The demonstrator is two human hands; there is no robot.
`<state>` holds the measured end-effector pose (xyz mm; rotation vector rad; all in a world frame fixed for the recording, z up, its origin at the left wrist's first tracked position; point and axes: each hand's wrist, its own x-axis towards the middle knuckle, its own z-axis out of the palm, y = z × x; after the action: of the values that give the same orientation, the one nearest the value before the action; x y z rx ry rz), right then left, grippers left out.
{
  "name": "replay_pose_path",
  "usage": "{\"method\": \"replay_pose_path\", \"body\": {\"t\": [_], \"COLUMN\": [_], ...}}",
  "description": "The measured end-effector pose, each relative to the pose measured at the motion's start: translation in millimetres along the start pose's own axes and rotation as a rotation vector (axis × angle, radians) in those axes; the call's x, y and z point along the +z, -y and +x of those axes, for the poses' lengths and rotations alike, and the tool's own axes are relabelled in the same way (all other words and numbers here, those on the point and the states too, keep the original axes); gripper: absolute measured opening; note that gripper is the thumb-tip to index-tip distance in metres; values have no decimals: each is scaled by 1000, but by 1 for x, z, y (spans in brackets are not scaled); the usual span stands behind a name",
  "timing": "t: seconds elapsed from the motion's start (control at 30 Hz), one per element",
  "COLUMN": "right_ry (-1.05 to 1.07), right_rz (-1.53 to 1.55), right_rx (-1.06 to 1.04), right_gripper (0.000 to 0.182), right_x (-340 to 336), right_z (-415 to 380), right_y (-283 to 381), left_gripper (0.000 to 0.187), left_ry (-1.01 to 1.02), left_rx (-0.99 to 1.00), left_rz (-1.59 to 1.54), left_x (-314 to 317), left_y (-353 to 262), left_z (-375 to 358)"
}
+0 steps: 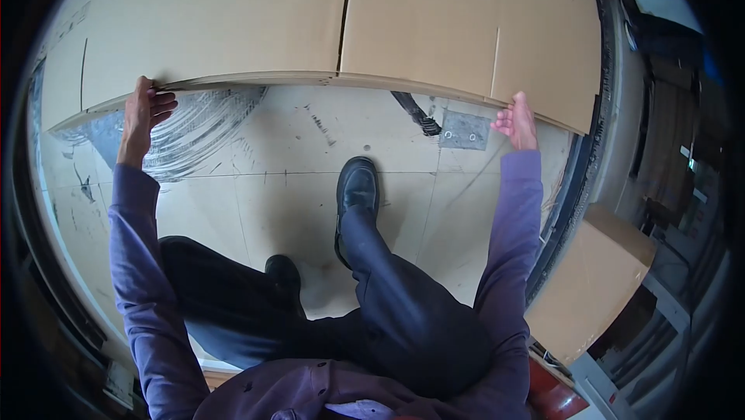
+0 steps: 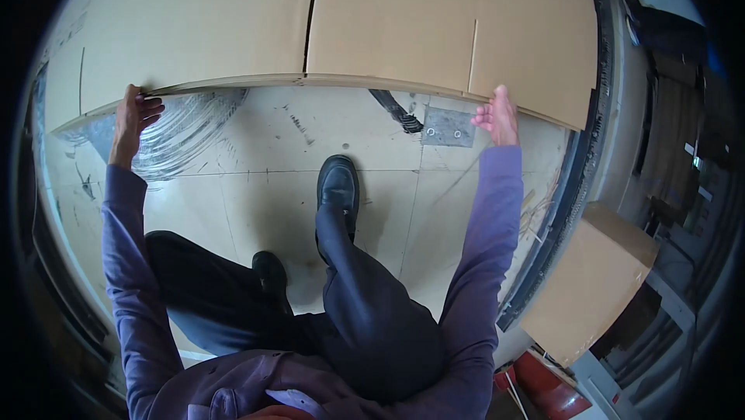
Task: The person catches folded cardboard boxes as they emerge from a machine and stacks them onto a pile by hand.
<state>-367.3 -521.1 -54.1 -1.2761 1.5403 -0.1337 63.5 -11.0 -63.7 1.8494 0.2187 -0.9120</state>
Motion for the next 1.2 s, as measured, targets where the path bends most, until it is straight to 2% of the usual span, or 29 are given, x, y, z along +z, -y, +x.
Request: {"method": "replay_pose_path", "body": {"t": [0.07,0.33,0.43,0.63,0.73,0.83,0.93,1.03,1.13,1.2], "right_ry": [-7,-101,-225,62,96,28,49,4,-132,-131], "right_rz": [6,74,38,863,1048,1196,1196,1061,830,820], "right_rx": [5,-12,-20,-25,-54,-39,-9,46,16,0], "right_gripper": [50,48,36,9,8,10,10,9,11,13], "right_x": [1,10,12,8,4,5,9,14,21,22], "right_z": [-1,-8,-13,-26,-19,-7,3,-1,-5,-3], "right_y": [0,-1,-1,-5,3,1,-8,-7,-1,-3], "left_gripper": [51,46,46,49,50,50,50,50,50,49], "left_ry": [31,-99,-87,-22,-2,16,21,10,-3,-11], "left_rx": [39,6,-1,2,16,17,5,3,0,-10], "left_rz": [-21,-41,-17,10,10,5,15,14,10,-3], "left_x": [1,6,6,2,1,-2,-1,-3,0,-1], "left_y": [-5,-5,-8,-7,-5,-4,-6,-5,-7,-5], "left_z": [-6,-7,-10,-11,-12,-9,-11,-11,-11,-9]}}
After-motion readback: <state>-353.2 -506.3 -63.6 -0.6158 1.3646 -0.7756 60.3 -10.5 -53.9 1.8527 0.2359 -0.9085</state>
